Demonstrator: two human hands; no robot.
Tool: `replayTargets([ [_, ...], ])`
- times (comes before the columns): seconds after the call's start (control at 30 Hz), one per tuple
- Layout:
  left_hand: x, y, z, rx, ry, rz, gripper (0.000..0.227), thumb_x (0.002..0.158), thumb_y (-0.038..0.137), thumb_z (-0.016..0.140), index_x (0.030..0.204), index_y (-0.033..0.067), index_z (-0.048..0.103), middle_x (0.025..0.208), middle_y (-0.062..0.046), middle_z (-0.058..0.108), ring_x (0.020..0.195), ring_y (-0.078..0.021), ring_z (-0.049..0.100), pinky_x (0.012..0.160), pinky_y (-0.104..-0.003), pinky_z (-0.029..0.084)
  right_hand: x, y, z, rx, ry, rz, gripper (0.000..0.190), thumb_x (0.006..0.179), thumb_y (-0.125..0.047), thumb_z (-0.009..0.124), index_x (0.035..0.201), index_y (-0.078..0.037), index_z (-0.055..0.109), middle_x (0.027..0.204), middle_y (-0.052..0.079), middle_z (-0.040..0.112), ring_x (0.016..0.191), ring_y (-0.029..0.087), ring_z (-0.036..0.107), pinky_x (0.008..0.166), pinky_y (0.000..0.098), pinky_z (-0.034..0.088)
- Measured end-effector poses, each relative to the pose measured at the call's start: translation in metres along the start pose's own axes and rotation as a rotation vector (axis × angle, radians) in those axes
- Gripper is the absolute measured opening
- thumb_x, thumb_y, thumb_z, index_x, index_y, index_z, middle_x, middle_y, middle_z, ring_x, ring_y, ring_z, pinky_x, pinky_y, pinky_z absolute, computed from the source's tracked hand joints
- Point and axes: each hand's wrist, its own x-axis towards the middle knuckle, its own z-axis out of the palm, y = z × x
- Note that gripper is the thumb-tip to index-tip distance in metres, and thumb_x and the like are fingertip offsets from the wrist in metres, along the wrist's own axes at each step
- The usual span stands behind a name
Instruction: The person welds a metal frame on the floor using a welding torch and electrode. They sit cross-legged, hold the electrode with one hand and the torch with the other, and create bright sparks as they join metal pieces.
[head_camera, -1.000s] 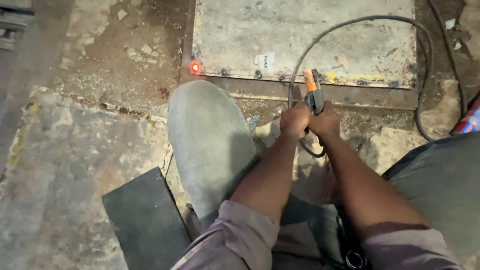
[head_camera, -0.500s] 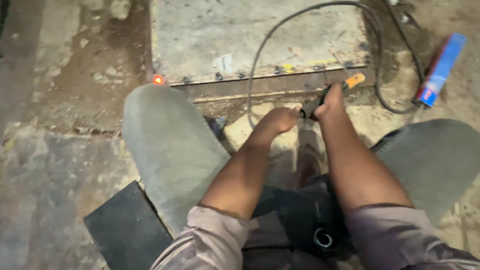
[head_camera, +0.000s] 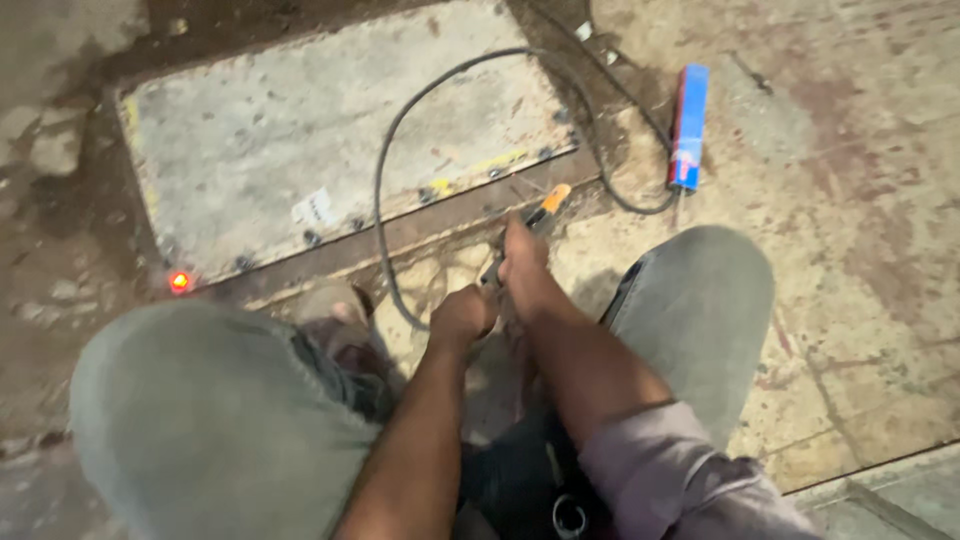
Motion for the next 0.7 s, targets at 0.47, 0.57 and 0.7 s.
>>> replayTargets([
  [0.47, 0.027, 0.087, 0.042, -0.403, 0.307, 0.336, 0.05, 0.099, 0.053, 0.048, 0.096, 0.0115, 0.075, 0.091, -0.021, 0.075, 0.087, -0.0456, 0.07, 0.078, -0.053, 0.055, -0.078, -0.153, -0.08, 0.719, -0.245, -0.252, 0.036, 0.085, -0.045, 0.076, 0.1, -0.02, 0.055, 0.068, 0.006, 0.058, 0.055, 0.021, 0.058, 0.05, 0.0374, 0.05],
  [0.57, 0.025, 0.105, 0.059, -0.349, 0.452, 0.45, 0.046, 0.095, 0.051, 0.051, 0.092, 0.0122, 0.076, 0.082, -0.019, 0.074, 0.082, -0.0439, 0.072, 0.075, -0.052, 0.055, -0.065, -0.15, -0.102, 0.496, -0.043, -0.211, 0.038, 0.084, -0.046, 0.072, 0.091, -0.017, 0.049, 0.061, 0.004, 0.049, 0.051, 0.023, 0.052, 0.045, 0.0442, 0.047],
  [0.7, 0.035, 0.132, 0.075, -0.378, 0.158, 0.285, 0.044, 0.101, 0.047, 0.048, 0.115, 0.0149, 0.074, 0.111, -0.019, 0.071, 0.108, -0.0402, 0.068, 0.093, -0.05, 0.053, -0.011, -0.144, -0.117, 0.17, 0.183, -0.451, 0.032, 0.09, -0.04, 0.08, 0.101, -0.014, 0.066, 0.084, -0.001, 0.06, 0.074, 0.015, 0.058, 0.067, 0.0354, 0.048],
])
